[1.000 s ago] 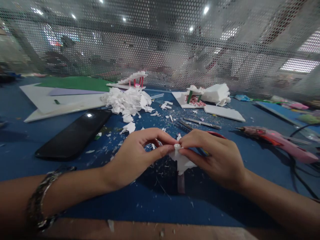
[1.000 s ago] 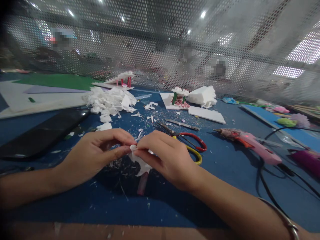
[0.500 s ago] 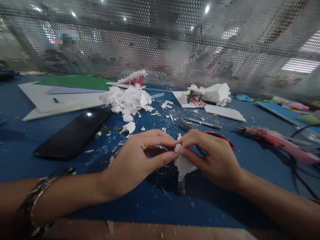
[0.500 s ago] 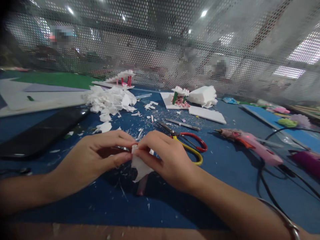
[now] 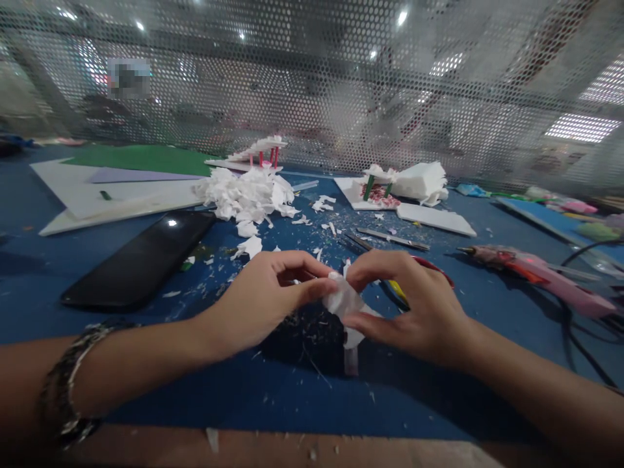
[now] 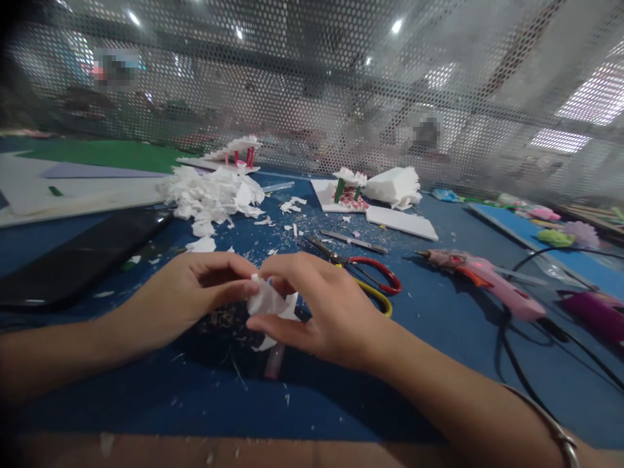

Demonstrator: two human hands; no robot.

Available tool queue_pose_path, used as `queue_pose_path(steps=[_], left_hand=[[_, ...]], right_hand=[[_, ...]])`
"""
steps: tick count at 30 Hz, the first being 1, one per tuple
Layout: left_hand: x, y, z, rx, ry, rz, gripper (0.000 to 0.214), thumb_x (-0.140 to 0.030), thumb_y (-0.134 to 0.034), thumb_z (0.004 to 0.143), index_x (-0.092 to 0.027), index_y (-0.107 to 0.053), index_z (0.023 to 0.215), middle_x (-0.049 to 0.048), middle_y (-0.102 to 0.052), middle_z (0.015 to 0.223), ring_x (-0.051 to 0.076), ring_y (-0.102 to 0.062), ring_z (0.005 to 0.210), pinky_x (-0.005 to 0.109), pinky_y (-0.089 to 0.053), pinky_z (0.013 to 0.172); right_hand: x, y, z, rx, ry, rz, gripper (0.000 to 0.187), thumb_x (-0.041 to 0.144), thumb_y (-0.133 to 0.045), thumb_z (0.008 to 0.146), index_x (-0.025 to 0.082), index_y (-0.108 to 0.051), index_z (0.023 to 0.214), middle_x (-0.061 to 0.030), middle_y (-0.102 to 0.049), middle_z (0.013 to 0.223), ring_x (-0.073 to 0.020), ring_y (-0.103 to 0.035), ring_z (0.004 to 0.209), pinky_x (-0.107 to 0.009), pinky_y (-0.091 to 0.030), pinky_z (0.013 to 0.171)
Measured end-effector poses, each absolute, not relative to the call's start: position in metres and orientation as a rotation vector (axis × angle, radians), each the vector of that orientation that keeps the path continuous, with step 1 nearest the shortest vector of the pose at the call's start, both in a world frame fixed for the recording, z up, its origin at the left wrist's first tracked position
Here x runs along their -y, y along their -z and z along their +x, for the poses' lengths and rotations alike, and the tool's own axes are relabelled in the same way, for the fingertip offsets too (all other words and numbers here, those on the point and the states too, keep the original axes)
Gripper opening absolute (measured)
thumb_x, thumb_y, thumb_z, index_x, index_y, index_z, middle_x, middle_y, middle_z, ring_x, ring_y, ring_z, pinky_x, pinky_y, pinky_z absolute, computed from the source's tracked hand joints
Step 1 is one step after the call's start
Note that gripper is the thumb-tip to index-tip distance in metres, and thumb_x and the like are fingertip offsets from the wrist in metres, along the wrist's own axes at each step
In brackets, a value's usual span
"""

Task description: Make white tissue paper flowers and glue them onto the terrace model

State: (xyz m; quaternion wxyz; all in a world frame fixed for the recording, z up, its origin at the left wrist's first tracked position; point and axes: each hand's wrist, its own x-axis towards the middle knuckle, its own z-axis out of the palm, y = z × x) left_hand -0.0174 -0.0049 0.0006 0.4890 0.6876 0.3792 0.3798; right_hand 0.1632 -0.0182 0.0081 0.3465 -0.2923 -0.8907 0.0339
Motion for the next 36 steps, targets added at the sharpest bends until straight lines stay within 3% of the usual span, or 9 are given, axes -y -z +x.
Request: queue_pose_path(steps=[5, 8, 19, 28, 36], left_hand=[[0.004, 0.000, -0.017, -0.886, -0.920, 1.556, 0.004, -0.019, -0.064, 0.067, -0.017, -0.064, 0.064, -0.0045, -0.064, 0.060, 0.008, -0.057, 0.057, 0.015, -0.044, 0.055], [0.004, 0.003, -0.017, -0.878, -0.912, 1.490, 0.003, -0.018, -0.063, 0.067, -0.017, -0.064, 0.064, -0.0056, -0.062, 0.058, 0.006, -0.055, 0.055, 0.014, -0.042, 0.054], [0.004, 0.004, -0.015, -0.873, -0.864, 1.448, 0.005, -0.021, -0.064, 0.067, -0.017, -0.065, 0.064, -0.0039, -0.061, 0.055, 0.007, -0.053, 0.052, 0.016, -0.043, 0.050], [0.006, 0.002, -0.014, -0.839, -0.795, 1.367, 0.010, -0.014, -0.062, 0.067, -0.018, -0.065, 0.059, -0.0056, -0.061, 0.053, 0.006, -0.053, 0.051, 0.015, -0.044, 0.054], [0.007, 0.002, -0.013, -0.765, -0.853, 1.409, 0.007, -0.013, -0.063, 0.068, -0.018, -0.067, 0.064, -0.0061, -0.063, 0.059, 0.006, -0.056, 0.057, 0.014, -0.045, 0.058]], right_hand=[[0.019, -0.010, 0.161, 2.363, -0.085, -0.713, 0.007, 0.013, -0.056, 0.078, 0.016, -0.055, 0.084, 0.0001, -0.060, 0.072, -0.0077, -0.056, 0.067, -0.018, -0.045, 0.061], [0.018, -0.012, 0.160, 2.368, -0.085, -0.679, 0.007, 0.008, -0.056, 0.077, 0.015, -0.057, 0.080, -0.0011, -0.062, 0.073, -0.0076, -0.056, 0.069, -0.018, -0.045, 0.065], [0.021, -0.014, 0.169, 2.451, 0.155, -0.656, 0.015, 0.011, -0.052, 0.081, 0.017, -0.057, 0.094, -0.0031, -0.062, 0.085, -0.0098, -0.054, 0.078, -0.021, -0.046, 0.069], [0.023, -0.017, 0.166, 2.479, 0.289, -0.633, 0.008, 0.015, -0.049, 0.084, 0.015, -0.055, 0.079, -0.0032, -0.058, 0.074, -0.0111, -0.049, 0.069, -0.023, -0.043, 0.065], [0.021, -0.015, 0.162, 2.362, 0.139, -0.703, 0.010, 0.018, -0.050, 0.083, 0.016, -0.050, 0.074, -0.0017, -0.054, 0.067, -0.0098, -0.050, 0.065, -0.021, -0.042, 0.061]])
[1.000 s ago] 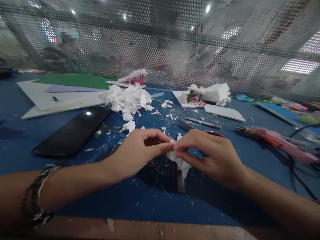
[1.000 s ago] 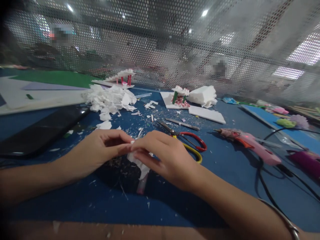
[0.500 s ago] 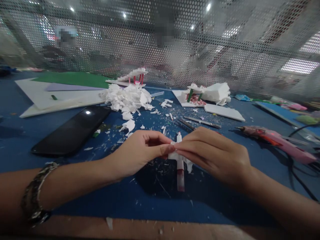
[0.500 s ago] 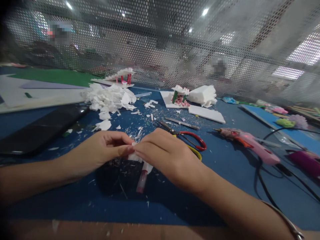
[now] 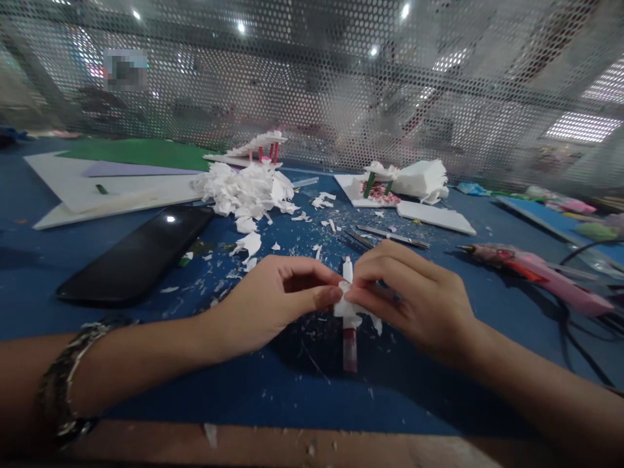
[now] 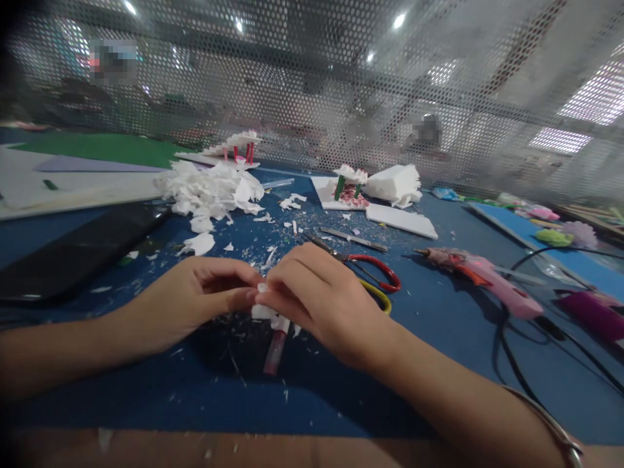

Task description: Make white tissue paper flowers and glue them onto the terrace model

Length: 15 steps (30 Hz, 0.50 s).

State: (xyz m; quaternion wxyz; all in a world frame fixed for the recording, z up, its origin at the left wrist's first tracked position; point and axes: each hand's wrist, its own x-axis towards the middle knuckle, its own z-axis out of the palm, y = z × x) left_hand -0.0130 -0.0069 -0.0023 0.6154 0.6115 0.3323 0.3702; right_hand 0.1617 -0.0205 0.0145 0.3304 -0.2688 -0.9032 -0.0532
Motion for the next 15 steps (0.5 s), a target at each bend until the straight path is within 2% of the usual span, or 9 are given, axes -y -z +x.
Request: queue_pose_path(steps=[5, 10, 15], left_hand=[[0.0083, 0.0025, -0.0132, -0.766, -0.886, 1.403, 0.009, -0.014, -0.061, 0.071, -0.018, -0.068, 0.068, -0.0060, -0.065, 0.061, 0.006, -0.058, 0.060, 0.013, -0.045, 0.060], [0.0116, 0.0040, -0.0112, -0.716, -0.904, 1.365, 0.011, -0.014, -0.065, 0.066, -0.018, -0.067, 0.076, -0.0051, -0.068, 0.075, 0.007, -0.060, 0.071, 0.011, -0.046, 0.066], [0.0144, 0.0031, -0.0089, -0.729, -0.976, 1.408, 0.008, -0.014, -0.065, 0.067, -0.016, -0.065, 0.075, -0.0035, -0.068, 0.072, 0.007, -0.060, 0.069, 0.011, -0.047, 0.064]], right_hand=[[0.0198, -0.0117, 0.1607, 2.294, 0.143, -0.755, 0.010, 0.016, -0.053, 0.081, 0.016, -0.050, 0.072, -0.0007, -0.054, 0.066, -0.0092, -0.050, 0.064, -0.020, -0.042, 0.061], [0.0203, -0.0093, 0.1598, 2.268, 0.202, -0.739, 0.009, 0.013, -0.053, 0.080, 0.016, -0.051, 0.072, -0.0012, -0.055, 0.067, -0.0096, -0.051, 0.065, -0.020, -0.042, 0.061], [0.0223, -0.0099, 0.1598, 2.267, 0.153, -0.718, 0.005, 0.013, -0.052, 0.081, 0.016, -0.052, 0.077, -0.0016, -0.056, 0.070, -0.0094, -0.052, 0.068, -0.020, -0.043, 0.063]])
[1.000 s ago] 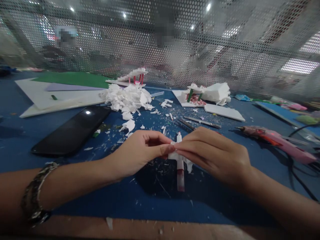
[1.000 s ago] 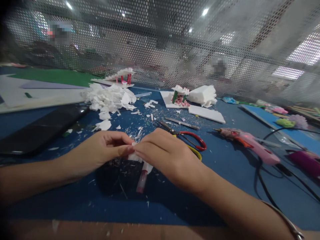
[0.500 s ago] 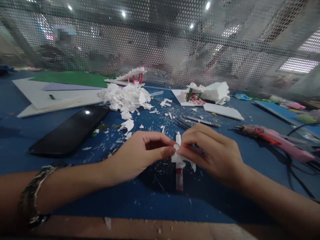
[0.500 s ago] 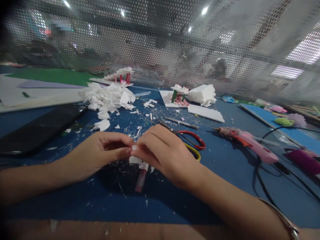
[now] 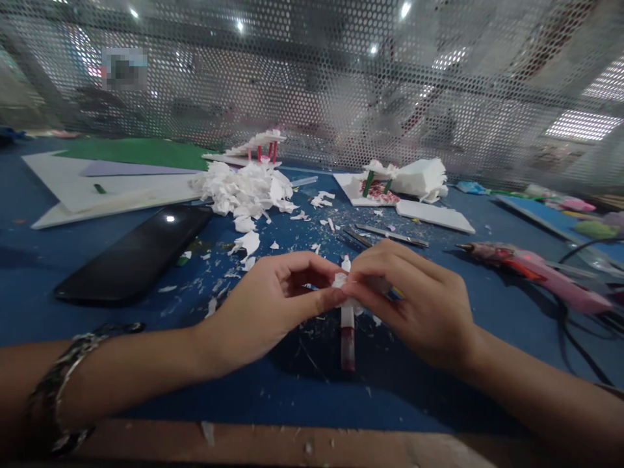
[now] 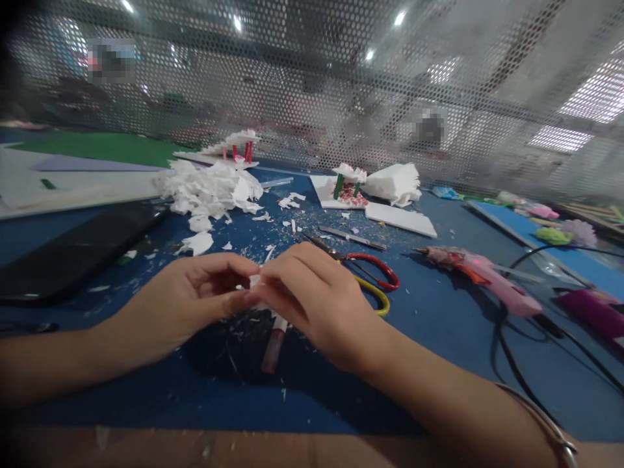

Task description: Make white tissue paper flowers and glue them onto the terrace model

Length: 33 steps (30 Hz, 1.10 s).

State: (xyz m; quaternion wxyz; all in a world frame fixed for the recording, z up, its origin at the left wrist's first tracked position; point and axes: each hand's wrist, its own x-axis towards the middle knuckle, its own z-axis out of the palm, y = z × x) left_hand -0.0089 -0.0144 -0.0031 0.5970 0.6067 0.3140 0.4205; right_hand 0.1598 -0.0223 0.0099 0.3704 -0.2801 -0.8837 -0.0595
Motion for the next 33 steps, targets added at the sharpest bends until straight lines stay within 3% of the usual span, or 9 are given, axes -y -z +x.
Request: queue_pose_path(steps=[17, 25, 29, 33], left_hand=[[0.0115, 0.0001, -0.0131, -0.704, -1.047, 1.470, 0.015, -0.007, -0.060, 0.072, -0.018, -0.069, 0.074, -0.0051, -0.072, 0.075, 0.004, -0.061, 0.070, 0.005, -0.045, 0.064], [0.0115, -0.0003, -0.0139, -0.715, -0.997, 1.508, 0.017, -0.009, -0.059, 0.075, -0.021, -0.070, 0.078, -0.0056, -0.071, 0.079, 0.004, -0.061, 0.074, 0.005, -0.044, 0.066], [0.0103, 0.0018, -0.0128, -0.683, -1.031, 1.376, 0.016, -0.009, -0.063, 0.071, -0.022, -0.067, 0.080, -0.0077, -0.069, 0.071, 0.004, -0.061, 0.067, 0.006, -0.046, 0.061], [0.0099, 0.0017, -0.0128, -0.680, -1.031, 1.367, 0.012, -0.006, -0.062, 0.070, -0.018, -0.066, 0.070, -0.0071, -0.066, 0.065, 0.003, -0.059, 0.061, 0.006, -0.045, 0.057]], right_hand=[[0.0283, -0.0154, 0.1534, 2.041, -0.411, -0.928, 0.005, 0.014, -0.056, 0.077, 0.015, -0.056, 0.073, 0.0036, -0.060, 0.066, -0.0011, -0.053, 0.058, -0.006, -0.042, 0.053], [0.0282, -0.0144, 0.1522, 1.954, -0.596, -0.950, 0.007, 0.016, -0.057, 0.076, 0.016, -0.055, 0.070, 0.0034, -0.058, 0.066, -0.0015, -0.055, 0.059, -0.006, -0.044, 0.054], [0.0282, -0.0147, 0.1515, 1.935, -0.620, -0.947, 0.007, 0.015, -0.057, 0.076, 0.016, -0.055, 0.070, 0.0037, -0.057, 0.065, -0.0020, -0.055, 0.058, -0.007, -0.045, 0.053], [0.0282, -0.0143, 0.1519, 1.933, -0.627, -0.945, 0.007, 0.017, -0.057, 0.076, 0.016, -0.055, 0.070, 0.0029, -0.058, 0.066, -0.0037, -0.055, 0.058, -0.010, -0.046, 0.051]])
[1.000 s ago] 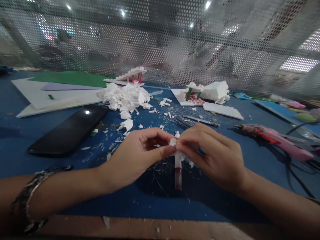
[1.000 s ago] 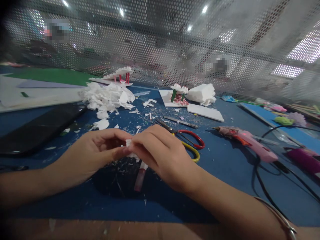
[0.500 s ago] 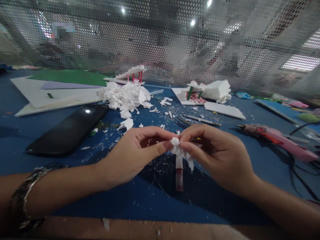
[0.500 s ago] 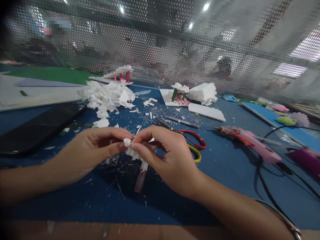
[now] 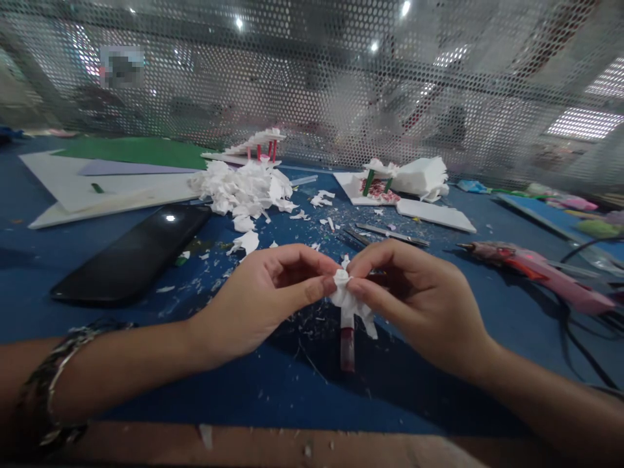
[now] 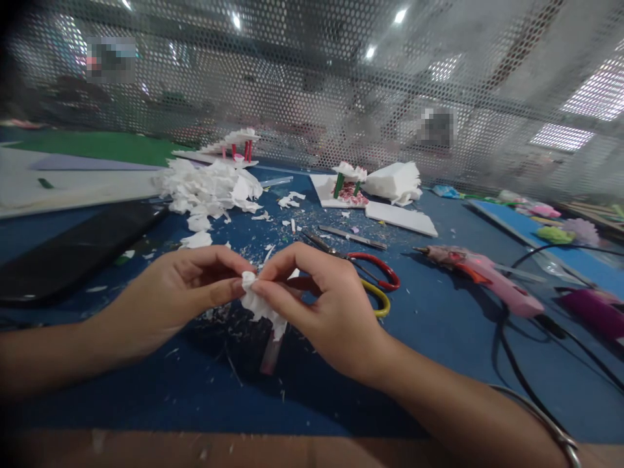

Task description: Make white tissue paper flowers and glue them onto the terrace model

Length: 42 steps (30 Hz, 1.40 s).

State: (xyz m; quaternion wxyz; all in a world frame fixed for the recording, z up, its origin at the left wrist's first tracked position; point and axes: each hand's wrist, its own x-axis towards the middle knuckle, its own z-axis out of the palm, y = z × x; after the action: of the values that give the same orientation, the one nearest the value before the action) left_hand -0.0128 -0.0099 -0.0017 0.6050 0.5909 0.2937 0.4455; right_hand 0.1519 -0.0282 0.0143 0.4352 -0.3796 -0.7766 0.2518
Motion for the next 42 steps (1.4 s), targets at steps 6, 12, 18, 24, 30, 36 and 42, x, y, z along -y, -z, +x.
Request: queue_pose_path(steps=[6, 12, 18, 24, 30, 36, 42], left_hand=[[0.012, 0.000, -0.014, -0.739, -1.041, 1.505, 0.012, -0.008, -0.061, 0.070, -0.018, -0.067, 0.069, -0.0053, -0.067, 0.069, 0.005, -0.059, 0.066, 0.009, -0.046, 0.062], [0.014, 0.000, -0.017, -0.741, -1.037, 1.630, 0.009, -0.012, -0.061, 0.070, -0.018, -0.066, 0.072, -0.0040, -0.066, 0.071, 0.008, -0.058, 0.067, 0.013, -0.046, 0.062], [0.015, -0.001, -0.018, -0.762, -1.061, 1.751, 0.007, -0.014, -0.064, 0.070, -0.020, -0.067, 0.071, -0.0054, -0.067, 0.068, 0.008, -0.059, 0.065, 0.012, -0.044, 0.061], [0.016, -0.003, -0.019, -0.760, -1.035, 1.777, 0.006, -0.014, -0.063, 0.070, -0.020, -0.065, 0.070, -0.0061, -0.066, 0.067, 0.007, -0.059, 0.064, 0.011, -0.043, 0.059], [0.013, -0.002, -0.016, -0.745, -0.967, 1.535, 0.005, -0.014, -0.062, 0.071, -0.017, -0.063, 0.069, -0.0052, -0.064, 0.064, 0.007, -0.057, 0.060, 0.012, -0.043, 0.056], [0.009, -0.002, -0.015, -0.763, -0.929, 1.466, 0.005, -0.016, -0.061, 0.071, -0.016, -0.063, 0.066, -0.0051, -0.060, 0.058, 0.006, -0.054, 0.056, 0.013, -0.042, 0.054], [0.007, 0.003, -0.015, -0.778, -0.911, 1.400, 0.004, -0.017, -0.061, 0.071, -0.016, -0.064, 0.068, -0.0049, -0.059, 0.058, 0.006, -0.052, 0.055, 0.013, -0.041, 0.053]], right_hand=[[0.028, -0.013, 0.153, 1.992, -0.536, -0.916, 0.009, 0.015, -0.060, 0.073, 0.016, -0.054, 0.067, 0.0017, -0.060, 0.065, -0.0065, -0.057, 0.060, -0.015, -0.047, 0.055], [0.029, -0.015, 0.154, 2.035, -0.441, -0.925, 0.010, 0.017, -0.061, 0.073, 0.017, -0.054, 0.067, 0.0026, -0.060, 0.061, -0.0063, -0.056, 0.056, -0.014, -0.045, 0.050], [0.030, -0.016, 0.153, 2.060, -0.446, -0.920, 0.011, 0.018, -0.062, 0.073, 0.016, -0.053, 0.066, 0.0040, -0.058, 0.059, -0.0040, -0.054, 0.053, -0.010, -0.043, 0.049], [0.029, -0.012, 0.154, 2.062, -0.513, -0.918, 0.012, 0.015, -0.061, 0.073, 0.016, -0.051, 0.067, 0.0050, -0.055, 0.059, -0.0027, -0.052, 0.052, -0.009, -0.043, 0.047], [0.023, -0.013, 0.159, 2.146, -0.464, -0.808, 0.010, 0.017, -0.059, 0.075, 0.018, -0.052, 0.083, 0.0019, -0.058, 0.069, -0.0074, -0.056, 0.063, -0.018, -0.048, 0.058], [0.024, -0.024, 0.160, 2.307, -0.265, -0.799, 0.005, 0.014, -0.058, 0.076, 0.017, -0.059, 0.080, 0.0018, -0.061, 0.067, -0.0065, -0.055, 0.061, -0.018, -0.046, 0.058], [0.025, -0.027, 0.163, 2.436, -0.094, -0.762, 0.013, 0.010, -0.056, 0.077, 0.016, -0.060, 0.088, -0.0020, -0.064, 0.078, -0.0085, -0.059, 0.072, -0.019, -0.047, 0.063]])
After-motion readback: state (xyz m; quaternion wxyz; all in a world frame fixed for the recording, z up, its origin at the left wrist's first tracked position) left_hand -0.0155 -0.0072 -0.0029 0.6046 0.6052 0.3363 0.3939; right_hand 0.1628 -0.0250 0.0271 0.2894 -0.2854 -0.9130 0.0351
